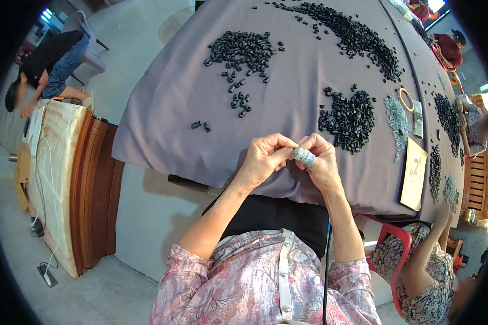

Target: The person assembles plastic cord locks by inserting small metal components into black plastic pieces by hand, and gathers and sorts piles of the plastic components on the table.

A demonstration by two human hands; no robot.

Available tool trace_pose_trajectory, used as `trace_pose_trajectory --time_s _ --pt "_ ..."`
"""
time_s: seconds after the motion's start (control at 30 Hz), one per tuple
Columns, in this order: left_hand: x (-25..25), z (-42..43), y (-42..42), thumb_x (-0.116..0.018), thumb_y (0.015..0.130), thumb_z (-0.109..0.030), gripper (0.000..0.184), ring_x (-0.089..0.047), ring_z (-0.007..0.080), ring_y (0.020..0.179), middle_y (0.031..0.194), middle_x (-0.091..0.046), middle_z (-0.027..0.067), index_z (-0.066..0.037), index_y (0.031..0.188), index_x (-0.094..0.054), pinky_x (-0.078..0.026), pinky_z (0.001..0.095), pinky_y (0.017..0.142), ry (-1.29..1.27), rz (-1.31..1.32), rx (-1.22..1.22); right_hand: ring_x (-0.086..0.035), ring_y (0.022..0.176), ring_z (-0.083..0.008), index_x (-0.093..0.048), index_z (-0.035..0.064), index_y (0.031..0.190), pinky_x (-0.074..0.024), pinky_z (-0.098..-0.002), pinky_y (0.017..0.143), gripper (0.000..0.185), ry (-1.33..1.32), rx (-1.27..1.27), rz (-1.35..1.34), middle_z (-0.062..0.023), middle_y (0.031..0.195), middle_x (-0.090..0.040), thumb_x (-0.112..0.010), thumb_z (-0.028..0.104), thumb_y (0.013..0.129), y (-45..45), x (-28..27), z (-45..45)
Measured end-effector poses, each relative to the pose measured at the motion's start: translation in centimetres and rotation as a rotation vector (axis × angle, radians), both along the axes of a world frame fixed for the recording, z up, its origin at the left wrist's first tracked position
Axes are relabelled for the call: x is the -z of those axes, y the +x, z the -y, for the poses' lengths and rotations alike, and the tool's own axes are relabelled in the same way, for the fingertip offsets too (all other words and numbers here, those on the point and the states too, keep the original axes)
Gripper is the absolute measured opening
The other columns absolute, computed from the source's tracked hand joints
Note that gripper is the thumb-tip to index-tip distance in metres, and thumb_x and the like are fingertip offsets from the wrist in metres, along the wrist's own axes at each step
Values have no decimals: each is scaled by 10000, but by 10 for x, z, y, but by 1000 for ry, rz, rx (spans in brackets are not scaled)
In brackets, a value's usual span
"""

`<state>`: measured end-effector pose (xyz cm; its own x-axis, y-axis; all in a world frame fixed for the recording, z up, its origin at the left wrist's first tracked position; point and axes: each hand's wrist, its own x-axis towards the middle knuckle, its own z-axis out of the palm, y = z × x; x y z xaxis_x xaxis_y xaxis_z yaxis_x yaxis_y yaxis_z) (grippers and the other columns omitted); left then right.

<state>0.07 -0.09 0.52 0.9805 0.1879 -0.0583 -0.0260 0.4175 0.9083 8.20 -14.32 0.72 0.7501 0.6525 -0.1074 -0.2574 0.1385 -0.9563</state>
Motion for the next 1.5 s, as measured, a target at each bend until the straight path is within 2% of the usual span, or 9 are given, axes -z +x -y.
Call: trace_pose_trajectory --time_s 0.23,0.43,0.57,0.67,0.8,1.0,1.17,1.37,1.5 --pt "3 5 0 -606 873 -47 59 -453 29 534 678 -589 6 -1 893 -638 -343 167 458 -55 23 -7 -491 577 -42 -541 55 738 -390 -188 500 211 -42 -5 78 -6 705 -568 -747 92 763 -1 -2 0" --pt "5 -1 2 -562 892 -22 136 -471 41 563 778 -593 35 -6 1026 -548 -371 176 473 -140 2 39 -514 634 -37 -597 24 849 -413 -191 535 133 -40 17 102 20 724 -570 -714 39 786 -10 -10 -6" --pt "8 -4 3 -540 900 -12 163 -466 46 570 799 -582 50 -16 1054 -489 -377 177 482 -160 -7 102 -553 696 -47 -606 9 921 -448 -202 584 159 -223 -84 206 -2 807 -627 -702 17 794 -7 -8 3" --pt "5 -6 2 -537 905 -20 158 -466 47 570 795 -578 48 -18 1054 -486 -381 176 488 -98 -41 141 -558 694 -41 -615 9 906 -451 -195 588 150 -156 -100 146 1 816 -637 -704 10 785 -5 -13 4" --pt "6 -10 3 -551 910 -48 147 -471 50 569 799 -580 37 -19 1044 -498 -391 176 492 -82 -32 183 -586 622 -52 -641 29 878 -487 -210 557 112 -421 -121 381 -22 743 -653 -683 1 778 -1 -16 5" --pt "11 -6 5 -577 908 -85 129 -492 47 572 799 -591 29 -26 1008 -522 -404 171 489 -169 -5 76 -586 573 -62 -675 40 984 -489 -230 522 206 -353 25 518 -40 734 -665 -639 -16 789 -8 -17 -2" --pt "10 -8 6 -579 907 -83 137 -501 49 573 796 -606 50 -23 1019 -528 -401 170 486 -200 -5 91 -635 727 -263 -572 31 1174 -504 -316 639 519 -455 -185 733 -148 842 -634 -460 -125 693 -5 -45 0" --pt "12 -5 5 -586 905 -95 97 -483 44 571 761 -597 36 -22 966 -565 -387 174 482 -126 12 58 -633 696 -219 -562 -9 1019 -500 -311 646 268 -431 -36 545 -144 821 -643 -445 -95 794 -13 -40 -3" --pt "8 -4 2 -582 913 -124 83 -447 27 562 737 -569 -2 -43 932 -578 -349 165 477 -56 -23 64 -621 644 -151 -541 3 890 -498 -294 600 101 -376 -45 493 -108 749 -648 -517 -61 815 -13 -36 3"
